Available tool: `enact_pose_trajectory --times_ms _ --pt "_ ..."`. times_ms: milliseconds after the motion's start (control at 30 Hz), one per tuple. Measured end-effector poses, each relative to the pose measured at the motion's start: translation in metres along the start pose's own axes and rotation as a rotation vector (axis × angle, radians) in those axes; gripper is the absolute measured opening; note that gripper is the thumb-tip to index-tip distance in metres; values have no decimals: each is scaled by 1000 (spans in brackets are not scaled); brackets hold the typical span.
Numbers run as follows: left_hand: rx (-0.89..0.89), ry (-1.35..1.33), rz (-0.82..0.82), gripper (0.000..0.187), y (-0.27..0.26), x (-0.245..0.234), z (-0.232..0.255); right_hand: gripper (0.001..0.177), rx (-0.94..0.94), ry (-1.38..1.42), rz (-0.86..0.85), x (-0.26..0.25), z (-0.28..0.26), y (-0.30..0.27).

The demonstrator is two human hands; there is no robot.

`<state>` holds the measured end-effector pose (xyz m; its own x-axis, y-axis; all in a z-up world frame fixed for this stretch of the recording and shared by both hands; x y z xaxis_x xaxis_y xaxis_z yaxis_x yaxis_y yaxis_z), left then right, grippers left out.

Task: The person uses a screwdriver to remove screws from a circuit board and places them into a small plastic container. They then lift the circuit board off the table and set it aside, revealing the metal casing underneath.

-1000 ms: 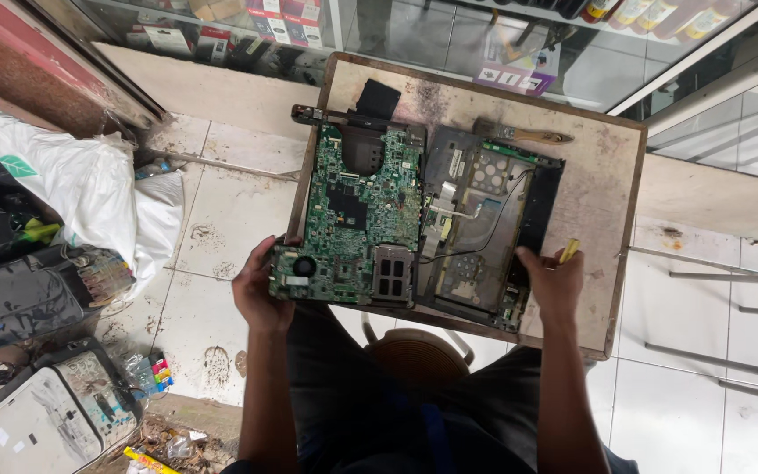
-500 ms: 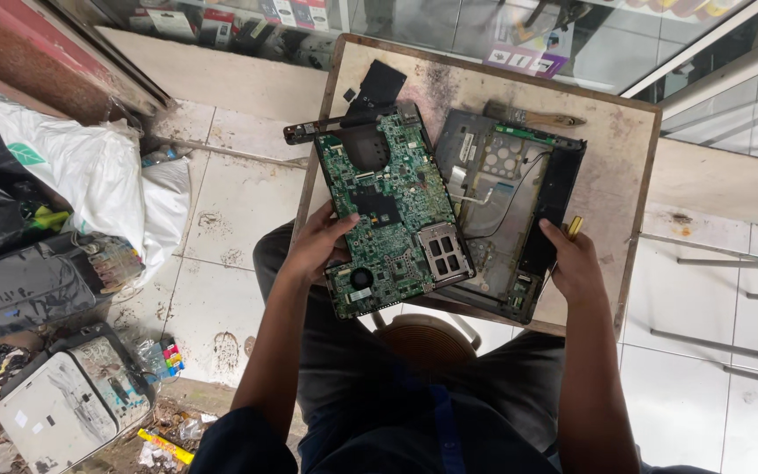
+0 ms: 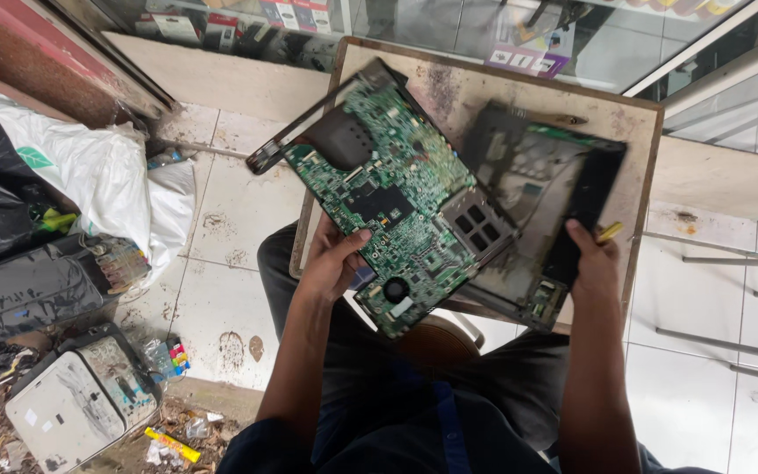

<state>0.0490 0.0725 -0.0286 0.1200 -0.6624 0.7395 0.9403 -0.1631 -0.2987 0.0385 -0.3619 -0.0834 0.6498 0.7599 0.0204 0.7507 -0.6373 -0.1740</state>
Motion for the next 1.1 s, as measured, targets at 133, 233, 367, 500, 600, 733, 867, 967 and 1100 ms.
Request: enact_pose_trajectory --times_ms 133,233,367,500,600,733,867,967,1100 --pt "20 -50 16 54 -4 -30 -38 43 9 -2 126 -34 -18 21" --pt "-36 129 37 18 -21 -18 -64 39 88 233 298 -34 -45 30" --pt "-110 105 312 57 -21 -21 -140 47 -6 734 241 -22 -29 79" --pt "-24 6 288 34 -31 18 -165 34 51 812 430 7 -6 111" --pt "-127 -114 252 59 -5 -70 -286 40 87 697 568 25 6 107" --pt "-126 -187 238 46 2 -101 -320 68 54 508 571 42 36 109" --pt "-120 -174 238 48 1 -99 -310 62 51 372 575 43 42 91" --pt "-115 -179 229 50 6 -90 -299 61 59 476 519 45 28 83" --pt "-69 -219 207 51 22 -104 -313 57 157 354 402 25 46 96"
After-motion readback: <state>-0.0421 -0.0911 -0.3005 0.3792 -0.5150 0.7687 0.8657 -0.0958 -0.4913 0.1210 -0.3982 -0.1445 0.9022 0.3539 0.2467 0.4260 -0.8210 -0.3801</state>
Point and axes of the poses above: each hand's wrist, its own y-axis towards the middle knuckle, its own x-axis out of the palm, z = x × y, the point moved 3 cm from there along y, towards the middle knuckle, and after that the axes turned 8 degrees about -x, right-handed, at the moved point
